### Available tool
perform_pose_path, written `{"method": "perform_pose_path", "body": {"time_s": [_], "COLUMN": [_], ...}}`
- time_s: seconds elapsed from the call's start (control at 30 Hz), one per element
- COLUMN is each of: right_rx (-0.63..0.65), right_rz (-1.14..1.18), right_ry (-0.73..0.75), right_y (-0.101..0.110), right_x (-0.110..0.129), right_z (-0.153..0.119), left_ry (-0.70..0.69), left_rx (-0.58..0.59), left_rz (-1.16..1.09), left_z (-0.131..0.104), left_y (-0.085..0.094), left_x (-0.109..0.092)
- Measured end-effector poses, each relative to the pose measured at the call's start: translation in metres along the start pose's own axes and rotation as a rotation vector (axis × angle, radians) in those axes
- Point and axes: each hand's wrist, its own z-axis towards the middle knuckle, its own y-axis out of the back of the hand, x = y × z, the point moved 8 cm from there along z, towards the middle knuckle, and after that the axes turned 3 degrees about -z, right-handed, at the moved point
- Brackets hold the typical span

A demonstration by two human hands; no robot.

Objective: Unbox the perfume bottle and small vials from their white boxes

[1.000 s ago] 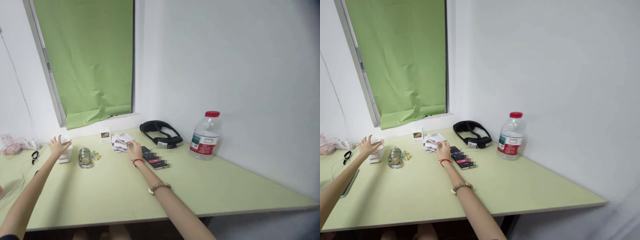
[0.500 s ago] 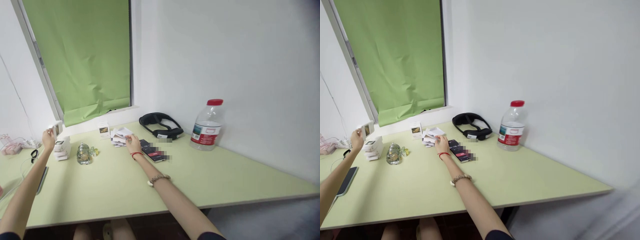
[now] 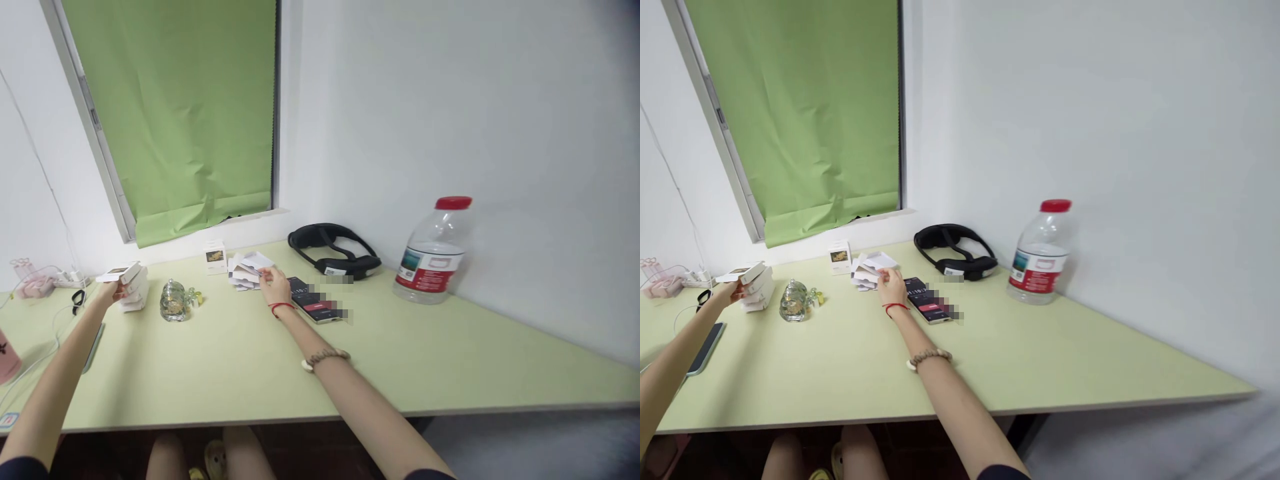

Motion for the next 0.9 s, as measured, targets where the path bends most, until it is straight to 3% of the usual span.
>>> {"method": "perform_pose_path", "body": {"time_s": [0.3, 0.43, 0.5, 0.6, 0.73, 0.9], "right_rx": [0.041, 0.017, 0.012, 0.046, 0.090, 0.401], "right_rz": [-0.011, -0.023, -0.053, -0.174, -0.392, -0.544], "right_ry": [0.008, 0.035, 0.083, 0.109, -0.132, -0.101], "right_y": [0.001, 0.007, 0.009, 0.003, -0.005, -0.021], "right_x": [-0.001, 0.003, 0.006, 0.006, -0.013, -0.004], "right_z": [-0.007, -0.011, -0.017, -0.032, -0.064, -0.102], "left_ry": [-0.028, -0.110, -0.175, -0.328, -0.434, -0.458], "left_rx": [0.076, 0.026, 0.004, 0.033, 0.107, 0.109], "left_rz": [0.362, 0.583, 0.705, 0.848, 0.990, 1.068], "left_z": [-0.017, -0.049, -0.076, -0.116, -0.146, -0.160], "left_y": [0.015, 0.021, 0.015, -0.008, -0.031, -0.033], "left_x": [0.020, 0.043, 0.058, 0.075, 0.083, 0.080]}}
